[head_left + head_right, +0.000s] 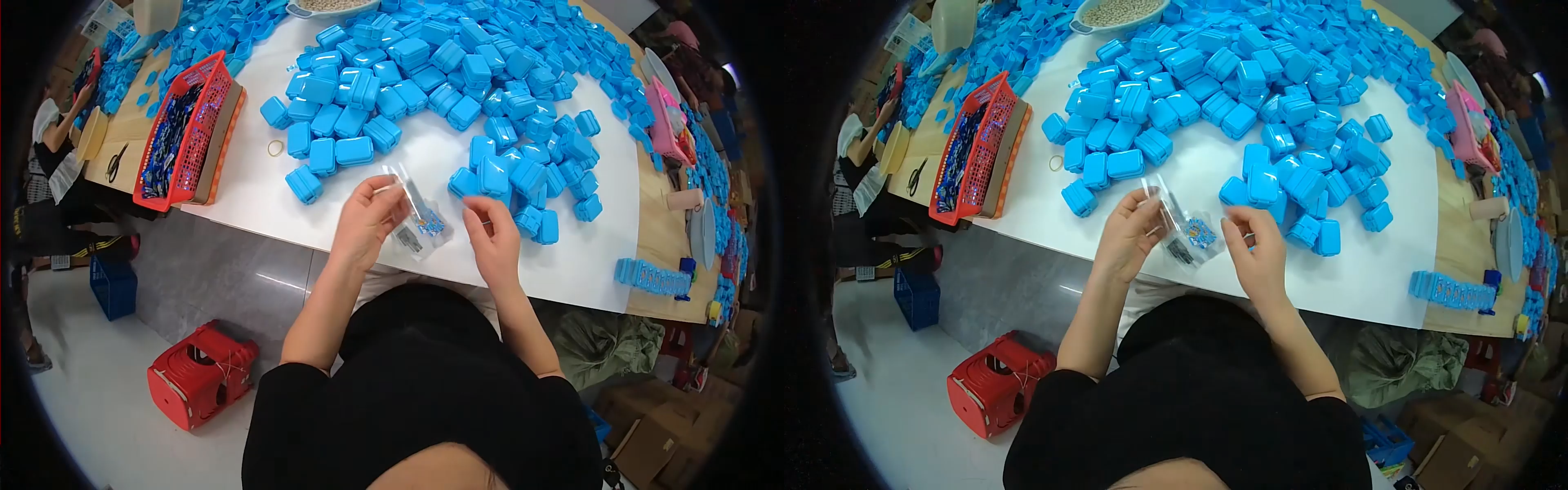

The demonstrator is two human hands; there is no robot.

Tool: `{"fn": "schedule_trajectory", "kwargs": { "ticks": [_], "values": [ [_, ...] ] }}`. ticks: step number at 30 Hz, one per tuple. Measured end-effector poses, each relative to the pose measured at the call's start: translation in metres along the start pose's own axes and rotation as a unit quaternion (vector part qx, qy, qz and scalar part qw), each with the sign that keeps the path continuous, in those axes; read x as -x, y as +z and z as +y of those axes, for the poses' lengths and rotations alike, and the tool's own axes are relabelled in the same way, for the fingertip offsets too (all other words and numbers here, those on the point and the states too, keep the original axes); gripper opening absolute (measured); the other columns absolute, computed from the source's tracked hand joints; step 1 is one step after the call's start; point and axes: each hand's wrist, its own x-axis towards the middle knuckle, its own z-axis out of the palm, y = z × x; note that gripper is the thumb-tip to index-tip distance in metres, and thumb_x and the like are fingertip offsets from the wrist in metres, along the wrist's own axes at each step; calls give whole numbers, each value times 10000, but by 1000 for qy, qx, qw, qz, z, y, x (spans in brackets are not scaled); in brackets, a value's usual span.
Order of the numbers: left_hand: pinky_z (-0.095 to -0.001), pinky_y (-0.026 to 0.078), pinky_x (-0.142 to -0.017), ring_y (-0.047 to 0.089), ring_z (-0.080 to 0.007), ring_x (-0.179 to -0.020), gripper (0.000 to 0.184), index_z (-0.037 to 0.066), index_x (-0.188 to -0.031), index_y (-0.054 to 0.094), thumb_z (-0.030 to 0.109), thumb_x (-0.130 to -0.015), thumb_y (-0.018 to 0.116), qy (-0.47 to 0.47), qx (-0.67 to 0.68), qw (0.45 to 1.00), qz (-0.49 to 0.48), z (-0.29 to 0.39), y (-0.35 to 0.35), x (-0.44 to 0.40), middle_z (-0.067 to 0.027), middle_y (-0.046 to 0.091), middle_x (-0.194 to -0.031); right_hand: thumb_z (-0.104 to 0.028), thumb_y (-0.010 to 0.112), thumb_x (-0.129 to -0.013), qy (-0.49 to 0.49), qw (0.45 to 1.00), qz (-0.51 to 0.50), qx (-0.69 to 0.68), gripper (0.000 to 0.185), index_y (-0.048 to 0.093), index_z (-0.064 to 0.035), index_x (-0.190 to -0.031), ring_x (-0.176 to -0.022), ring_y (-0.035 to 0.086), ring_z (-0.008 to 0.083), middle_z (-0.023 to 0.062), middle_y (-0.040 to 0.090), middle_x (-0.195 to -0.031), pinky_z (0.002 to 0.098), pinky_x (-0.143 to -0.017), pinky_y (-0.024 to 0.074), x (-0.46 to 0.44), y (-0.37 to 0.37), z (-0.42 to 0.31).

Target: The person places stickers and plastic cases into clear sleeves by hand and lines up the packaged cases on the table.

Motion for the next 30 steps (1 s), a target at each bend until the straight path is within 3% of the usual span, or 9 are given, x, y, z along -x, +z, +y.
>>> {"fn": "schedule_trajectory", "kwargs": {
  "ticks": [3, 4, 6, 8, 11, 12, 13, 23, 30],
  "values": [
    [-236, 478, -747, 610, -155, -805, 219, 48, -1091, 586, 91, -882, 637, 0, -102, 991, -85, -8, 13, 3, -71, 628, -930, -88, 543, -918, 203, 959, -56, -191, 173, 625, -17, -1053, -790, 562, 145, 78, 596, -907, 235, -659, 441, -7, -1, -2],
    [-236, 478, -747, 610, -155, -805, 219, 48, -1091, 586, 91, -882, 637, 1, -101, 991, -85, -9, 18, 4, -71, 628, -930, -88, 543, -918, 203, 959, -58, -190, 173, 625, -17, -1053, -790, 562, 145, 78, 596, -907, 235, -659, 441, -7, -1, -1],
    [-235, 466, -757, 599, -158, -831, 250, 40, -1098, 587, 77, -858, 647, 228, -312, 920, -67, -5, 31, 5, -80, 619, -949, -82, 535, -923, 191, 949, -45, -247, 161, 623, -14, -1040, -787, 565, 141, 82, 604, -895, 233, -657, 441, -6, -4, 8],
    [-235, 455, -767, 587, -161, -856, 281, 32, -1104, 587, 64, -835, 658, 432, -492, 755, -34, 8, 45, 10, -89, 610, -967, -76, 526, -928, 179, 936, -37, -300, 152, 621, -11, -1026, -783, 568, 137, 86, 612, -884, 230, -656, 442, -5, -8, 17],
    [-242, 420, -804, 546, -168, -908, 335, 10, -1124, 579, 128, -818, 651, 400, -440, 795, -120, 71, 61, 45, -104, 581, -1015, -89, 542, -928, 184, 937, -16, -295, 98, 599, -19, -966, -759, 553, 132, 85, 614, -872, 224, -646, 433, 0, -16, 28],
    [-255, 416, -788, 530, -170, -906, 315, 15, -1113, 588, 168, -840, 620, 179, -268, 881, -346, 96, 66, 57, -105, 566, -1014, -96, 550, -928, 189, 937, -8, -293, 82, 587, -23, -935, -747, 545, 130, 84, 615, -866, 221, -642, 429, 3, -17, 30],
    [-269, 412, -772, 513, -173, -905, 306, 19, -1103, 596, 208, -862, 590, -58, -53, 844, -531, 110, 65, 66, -105, 551, -1013, -103, 558, -928, 191, 938, 1, -290, 81, 576, -27, -905, -735, 537, 128, 84, 616, -860, 219, -637, 425, 4, -18, 31],
    [-276, 457, -756, 536, -158, -808, 362, 37, -1142, 619, 292, -885, 594, 140, 117, 686, -704, 111, 47, 98, -76, 551, -928, -69, 537, -931, 186, 933, -42, -305, 83, 558, -15, -871, -692, 506, 130, 86, 596, -817, 242, -652, 430, 23, -22, 25],
    [-281, 491, -743, 553, -147, -732, 409, 51, -1173, 637, 357, -904, 596, 269, 169, 458, -831, 119, 61, 112, -53, 551, -861, -54, 538, -925, 189, 940, -42, -280, 91, 556, -11, -846, -693, 515, 136, 89, 594, -810, 244, -647, 437, 27, -23, 26]
  ]
}}
